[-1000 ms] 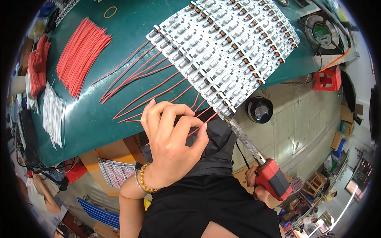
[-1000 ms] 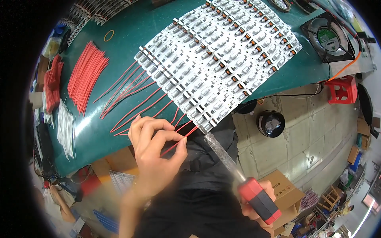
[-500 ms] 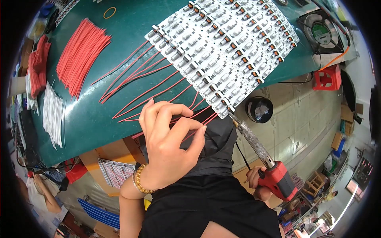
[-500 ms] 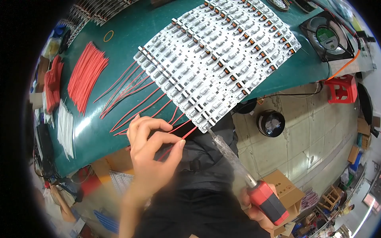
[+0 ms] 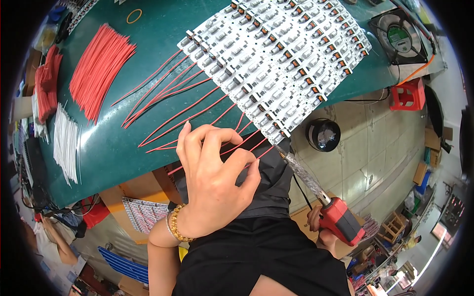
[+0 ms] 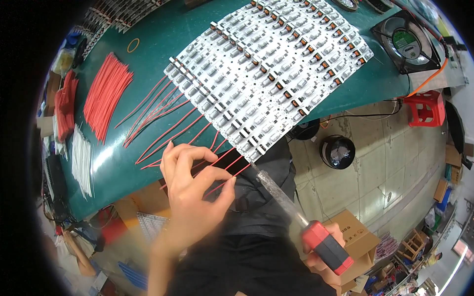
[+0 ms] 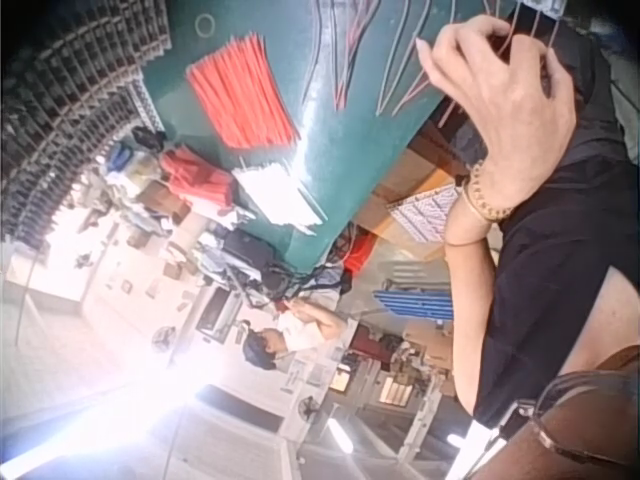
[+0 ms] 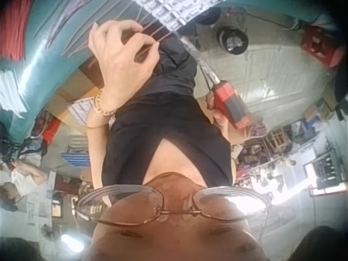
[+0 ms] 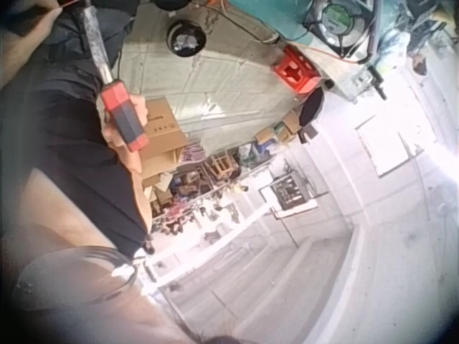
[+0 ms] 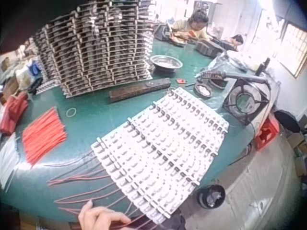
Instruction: The person solders wires to an electronic board using a soldering iron. After setting the completed board aside, the person takes another board from a stack and solders red and white wires to it using the soldering iron.
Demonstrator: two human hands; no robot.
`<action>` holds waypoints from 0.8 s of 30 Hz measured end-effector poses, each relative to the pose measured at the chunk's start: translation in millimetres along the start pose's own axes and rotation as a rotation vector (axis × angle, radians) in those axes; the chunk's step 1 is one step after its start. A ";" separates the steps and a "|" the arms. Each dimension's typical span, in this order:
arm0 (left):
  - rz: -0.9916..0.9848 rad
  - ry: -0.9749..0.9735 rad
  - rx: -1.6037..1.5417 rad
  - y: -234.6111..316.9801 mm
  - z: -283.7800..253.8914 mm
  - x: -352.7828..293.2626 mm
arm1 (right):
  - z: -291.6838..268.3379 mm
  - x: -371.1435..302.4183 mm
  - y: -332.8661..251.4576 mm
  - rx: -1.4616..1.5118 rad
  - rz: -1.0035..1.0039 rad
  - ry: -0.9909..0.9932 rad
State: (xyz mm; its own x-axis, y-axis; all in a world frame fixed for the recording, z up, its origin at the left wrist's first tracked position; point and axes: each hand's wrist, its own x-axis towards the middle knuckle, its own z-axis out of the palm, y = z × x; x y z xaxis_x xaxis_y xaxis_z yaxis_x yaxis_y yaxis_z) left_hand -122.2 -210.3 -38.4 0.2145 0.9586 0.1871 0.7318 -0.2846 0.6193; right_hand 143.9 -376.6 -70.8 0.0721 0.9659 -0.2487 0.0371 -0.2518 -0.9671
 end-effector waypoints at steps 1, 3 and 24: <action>0.000 0.000 0.000 0.2 0.1 -0.4 | -3.6 -2.0 2.9 -0.063 -0.003 -0.016; -0.008 0.003 0.008 0.8 0.1 -1.2 | -3.7 -4.0 4.1 -0.123 -0.006 -0.032; 0.007 0.058 -0.067 5.8 1.5 8.5 | 12.1 29.7 -18.3 0.072 0.125 0.033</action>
State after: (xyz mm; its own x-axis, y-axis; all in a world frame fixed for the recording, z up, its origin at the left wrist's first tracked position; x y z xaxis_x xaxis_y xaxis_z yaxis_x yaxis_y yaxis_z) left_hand -115.2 -203.8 -34.4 0.1800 0.9553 0.2347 0.6853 -0.2929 0.6667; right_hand 133.3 -342.5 -61.2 0.1041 0.9244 -0.3670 -0.0461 -0.3641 -0.9302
